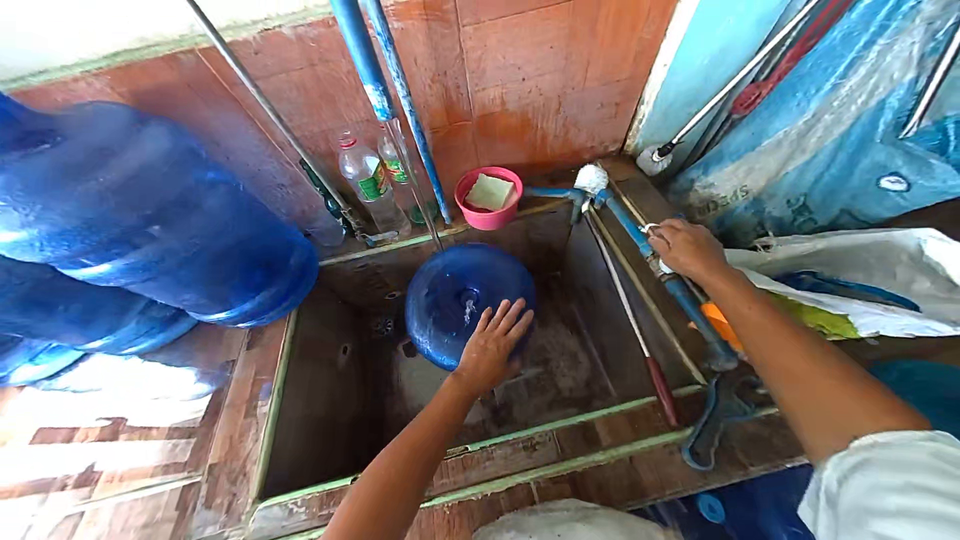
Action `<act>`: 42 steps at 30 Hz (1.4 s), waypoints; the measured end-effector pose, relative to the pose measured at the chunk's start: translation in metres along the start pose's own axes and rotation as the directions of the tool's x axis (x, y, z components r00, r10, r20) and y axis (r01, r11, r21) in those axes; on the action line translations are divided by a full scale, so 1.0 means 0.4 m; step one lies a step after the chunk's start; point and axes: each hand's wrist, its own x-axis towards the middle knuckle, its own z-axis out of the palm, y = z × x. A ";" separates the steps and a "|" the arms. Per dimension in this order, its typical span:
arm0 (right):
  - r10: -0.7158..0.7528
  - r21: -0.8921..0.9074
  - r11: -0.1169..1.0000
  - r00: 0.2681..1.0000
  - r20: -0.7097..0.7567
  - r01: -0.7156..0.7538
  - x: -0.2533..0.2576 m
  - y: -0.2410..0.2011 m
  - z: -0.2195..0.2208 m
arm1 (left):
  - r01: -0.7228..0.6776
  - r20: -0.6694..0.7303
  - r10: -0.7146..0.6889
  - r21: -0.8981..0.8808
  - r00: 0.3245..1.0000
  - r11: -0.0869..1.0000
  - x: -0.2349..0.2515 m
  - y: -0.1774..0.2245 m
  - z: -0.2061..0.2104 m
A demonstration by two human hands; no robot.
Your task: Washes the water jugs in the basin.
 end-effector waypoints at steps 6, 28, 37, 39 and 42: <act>0.004 0.039 0.999 0.983 -0.182 0.003 -0.042 0.058 0.044 | 0.247 -0.612 -0.161 0.058 0.775 0.967 -0.093 -0.089 0.079; -0.371 0.746 0.655 0.807 0.458 -0.122 0.057 -0.757 0.678 | 0.516 0.104 -0.967 -0.856 0.232 0.032 -0.439 -0.483 0.075; 0.091 0.569 0.242 0.602 0.793 -0.786 -0.034 -0.585 0.851 | 0.528 0.183 -0.965 -0.847 0.188 -0.058 -0.482 -0.557 0.104; 0.090 0.571 0.222 0.600 0.795 -0.791 -0.046 -0.595 0.845 | 0.511 0.164 -0.967 -0.858 0.195 -0.043 -0.488 -0.549 0.081; 0.086 0.594 0.197 0.617 0.782 -0.780 -0.061 -0.634 0.773 | 0.474 0.090 -0.961 -0.879 0.261 0.047 -0.508 -0.520 -0.017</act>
